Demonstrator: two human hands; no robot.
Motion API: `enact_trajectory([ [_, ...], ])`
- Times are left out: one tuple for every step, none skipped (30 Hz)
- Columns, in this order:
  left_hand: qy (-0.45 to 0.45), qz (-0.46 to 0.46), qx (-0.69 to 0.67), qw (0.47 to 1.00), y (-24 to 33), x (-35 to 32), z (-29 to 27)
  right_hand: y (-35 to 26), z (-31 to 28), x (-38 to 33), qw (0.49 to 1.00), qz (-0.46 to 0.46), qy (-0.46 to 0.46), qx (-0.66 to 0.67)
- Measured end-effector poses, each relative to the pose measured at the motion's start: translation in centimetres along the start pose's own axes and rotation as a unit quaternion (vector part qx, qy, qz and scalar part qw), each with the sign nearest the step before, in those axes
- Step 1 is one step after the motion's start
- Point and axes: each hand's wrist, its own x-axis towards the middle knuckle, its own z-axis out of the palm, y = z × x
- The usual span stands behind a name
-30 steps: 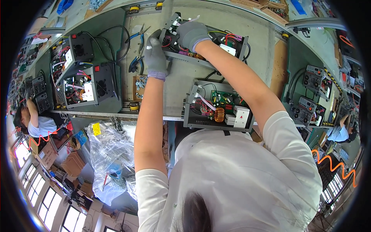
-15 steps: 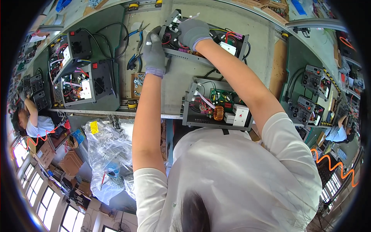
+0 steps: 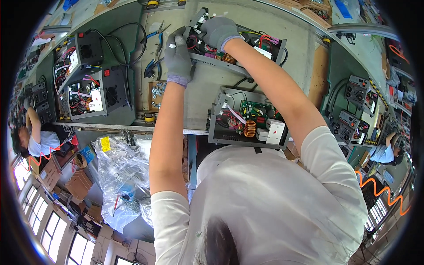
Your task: The recorder is assembling internal components and wiring of a solar inverter unit.
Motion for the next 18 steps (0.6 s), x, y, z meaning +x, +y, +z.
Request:
enact_trajectory([
  [-0.002,-0.001,0.0,1.0,-0.8,0.3,0.1,0.1,0.2,0.0,1.0,0.002,-0.001,0.0],
  [-0.008,0.048,0.022,0.999,-1.4,0.7,-0.2,0.0,0.3,-0.1,1.0,-0.002,0.016,0.011],
  [-0.014,0.097,0.045,0.994,-1.9,0.9,-0.4,-0.1,0.3,-0.2,0.999,-0.005,0.033,0.023],
  [-0.014,0.1,0.048,0.994,-2.4,1.2,-0.7,-0.2,0.3,-0.1,0.999,-0.007,0.037,0.025],
  [-0.019,0.079,0.061,0.995,-2.4,1.4,-0.6,0.1,0.4,0.1,0.999,-0.004,0.039,0.029],
  [-0.024,0.06,0.073,0.995,-2.2,1.7,-0.5,0.4,0.5,0.2,0.999,-0.001,0.042,0.033],
  [-0.027,0.062,0.073,0.995,-2.6,1.8,-0.7,0.5,0.7,0.1,0.998,0.001,0.044,0.034],
  [-0.026,0.074,0.062,0.995,-2.9,1.8,-1.2,0.0,0.8,-0.2,0.998,0.001,0.048,0.035],
  [-0.024,0.088,0.05,0.995,-3.2,2.1,-1.5,-0.4,0.7,-0.3,0.998,0.0,0.054,0.037],
  [-0.023,0.093,0.053,0.994,-3.3,2.1,-1.9,-0.7,0.7,-0.9,0.998,-0.001,0.059,0.039],
  [-0.014,0.083,0.145,0.986,-2.4,1.9,-1.5,-0.6,0.1,-2.2,0.992,-0.013,0.103,0.07],
  [-0.003,0.073,0.236,0.969,-1.4,1.4,-1.0,-0.7,-0.4,-3.3,0.984,-0.027,0.147,0.1],
  [0.011,0.057,0.304,0.951,-0.3,1.2,0.0,-0.7,-0.5,-3.9,0.983,-0.023,0.152,0.098],
  [0.008,0.062,0.303,0.951,0.6,1.0,0.5,-0.9,-0.6,-4.6,0.977,-0.069,0.154,0.132],
  [0.022,0.086,0.329,0.94,1.5,0.9,1.0,-0.8,-0.6,-4.9,0.967,-0.114,0.155,0.165],
  [0.035,0.11,0.354,0.928,2.2,1.0,1.5,-0.8,-0.3,-4.7,0.967,-0.109,0.16,0.164],
  [0.0,0.112,0.39,0.914,2.8,0.9,1.9,-0.9,0.1,-4.5,0.968,-0.074,0.151,0.188],
  [-0.003,0.117,0.39,0.913,3.3,1.3,1.9,-0.6,0.8,-4.2,0.966,-0.04,0.142,0.212],
])
